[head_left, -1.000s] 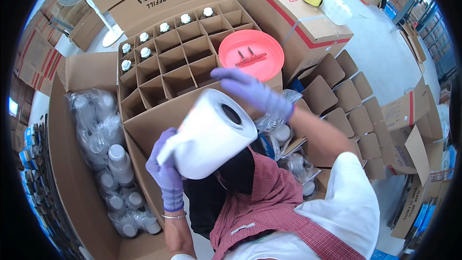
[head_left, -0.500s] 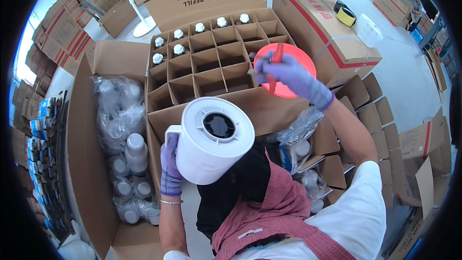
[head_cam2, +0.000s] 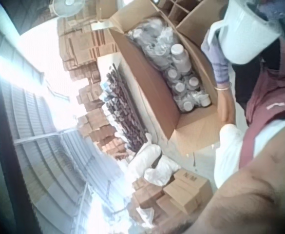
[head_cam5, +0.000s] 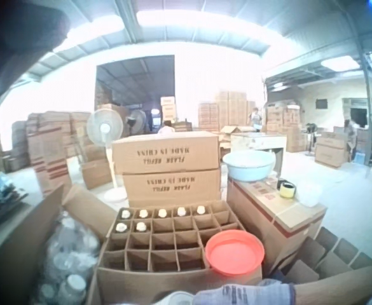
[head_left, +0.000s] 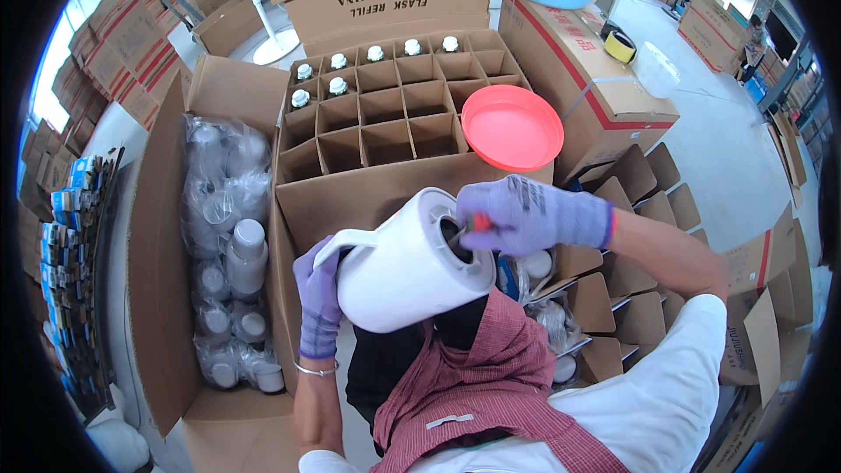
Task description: The person assembles white electric kettles by inserting heating elements, screwing on lids, and wrapping each unit in plastic. They handle kettles, lids, heating elements, and plastic bags, placing finished units into a cardboard box.
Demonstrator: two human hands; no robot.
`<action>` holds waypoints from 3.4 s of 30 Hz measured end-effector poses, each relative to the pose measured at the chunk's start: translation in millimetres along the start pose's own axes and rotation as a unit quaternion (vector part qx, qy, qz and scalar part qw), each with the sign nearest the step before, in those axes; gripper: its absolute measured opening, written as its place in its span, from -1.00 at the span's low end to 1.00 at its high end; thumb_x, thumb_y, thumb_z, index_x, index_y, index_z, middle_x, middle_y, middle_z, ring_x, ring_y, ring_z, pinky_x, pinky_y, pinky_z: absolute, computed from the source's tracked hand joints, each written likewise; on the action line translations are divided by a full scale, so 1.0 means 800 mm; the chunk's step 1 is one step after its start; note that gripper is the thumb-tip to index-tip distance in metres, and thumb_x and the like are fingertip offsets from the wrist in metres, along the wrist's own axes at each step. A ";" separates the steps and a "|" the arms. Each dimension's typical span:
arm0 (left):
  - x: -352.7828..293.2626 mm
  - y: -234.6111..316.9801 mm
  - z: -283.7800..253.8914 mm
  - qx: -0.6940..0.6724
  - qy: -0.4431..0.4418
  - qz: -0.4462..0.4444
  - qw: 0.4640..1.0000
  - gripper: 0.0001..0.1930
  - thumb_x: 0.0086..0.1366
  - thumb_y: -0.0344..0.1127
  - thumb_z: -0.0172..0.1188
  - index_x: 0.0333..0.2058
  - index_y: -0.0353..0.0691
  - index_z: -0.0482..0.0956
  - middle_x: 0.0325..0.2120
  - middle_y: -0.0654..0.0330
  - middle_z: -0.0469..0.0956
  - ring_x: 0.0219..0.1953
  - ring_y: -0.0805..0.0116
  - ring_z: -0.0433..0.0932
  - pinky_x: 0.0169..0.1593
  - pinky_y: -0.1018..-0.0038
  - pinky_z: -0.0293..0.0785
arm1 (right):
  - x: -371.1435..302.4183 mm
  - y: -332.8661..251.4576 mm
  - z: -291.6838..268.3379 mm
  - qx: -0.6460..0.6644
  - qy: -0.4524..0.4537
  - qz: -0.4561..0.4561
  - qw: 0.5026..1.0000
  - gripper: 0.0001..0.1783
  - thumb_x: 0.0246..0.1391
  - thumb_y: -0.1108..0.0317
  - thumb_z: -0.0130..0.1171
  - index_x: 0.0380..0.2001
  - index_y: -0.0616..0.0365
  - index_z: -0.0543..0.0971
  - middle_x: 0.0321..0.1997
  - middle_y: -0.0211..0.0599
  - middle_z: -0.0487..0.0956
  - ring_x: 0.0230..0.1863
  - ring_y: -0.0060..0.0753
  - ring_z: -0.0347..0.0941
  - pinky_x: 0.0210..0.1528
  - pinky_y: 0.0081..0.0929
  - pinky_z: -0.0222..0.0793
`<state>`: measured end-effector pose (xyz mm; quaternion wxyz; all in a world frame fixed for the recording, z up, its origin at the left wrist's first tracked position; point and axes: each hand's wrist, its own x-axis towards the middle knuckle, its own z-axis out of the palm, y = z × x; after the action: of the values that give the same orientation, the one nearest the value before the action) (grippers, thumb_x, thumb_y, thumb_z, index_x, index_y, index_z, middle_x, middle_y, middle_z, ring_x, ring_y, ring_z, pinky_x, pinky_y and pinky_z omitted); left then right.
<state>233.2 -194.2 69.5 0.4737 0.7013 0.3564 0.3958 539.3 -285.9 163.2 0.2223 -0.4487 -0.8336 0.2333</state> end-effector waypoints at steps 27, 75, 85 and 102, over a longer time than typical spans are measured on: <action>-0.005 -0.220 -0.258 0.434 0.322 -0.179 0.822 -0.22 0.11 -0.10 0.36 0.27 -0.23 0.28 0.17 -0.09 0.38 0.18 -0.07 0.40 0.21 0.12 0.35 | 0.089 0.128 0.124 -0.138 0.137 0.050 0.980 -0.56 0.05 0.24 0.23 -0.01 0.21 0.55 0.09 0.05 0.52 0.14 0.13 0.42 0.22 -0.09 0.31; -0.073 -0.050 0.047 -0.618 0.097 -0.280 0.728 -0.78 0.54 -0.21 -0.12 -0.19 -0.09 0.50 -0.72 0.56 0.09 -0.77 0.78 0.01 -0.73 0.78 0.00 | -0.181 -0.010 0.187 0.323 0.179 0.134 0.920 0.07 -0.33 0.44 0.57 0.30 0.01 0.21 0.38 -0.08 0.15 0.39 -0.14 0.14 0.37 -0.21 0.12; -0.067 -0.042 0.067 -0.644 0.131 -0.216 0.723 -0.74 0.50 -0.11 -0.01 -0.41 -0.01 0.42 -0.74 0.56 0.04 -0.77 0.74 -0.01 -0.75 0.72 -0.09 | -0.107 -0.033 0.292 0.892 0.104 0.225 0.379 0.22 -0.05 -0.73 -0.36 0.25 0.21 0.35 -0.19 0.09 0.63 -0.39 -0.03 0.64 -0.43 -0.25 0.61; -0.016 -0.121 -0.094 0.226 -0.030 -0.089 0.970 -0.67 0.32 -0.21 0.22 -0.02 -0.24 0.60 -0.19 0.11 0.61 -0.03 0.25 0.58 0.07 0.37 0.48 | -0.052 0.043 0.151 0.333 0.237 0.283 0.868 -0.62 0.34 0.43 -0.05 0.16 0.32 0.44 0.07 -0.24 0.53 0.06 -0.42 0.48 0.16 -0.46 0.38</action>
<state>148.4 -148.0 -7.2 0.3468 0.7671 0.4832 0.2404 512.5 -327.5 40.8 0.4741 -0.6062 -0.4658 0.4368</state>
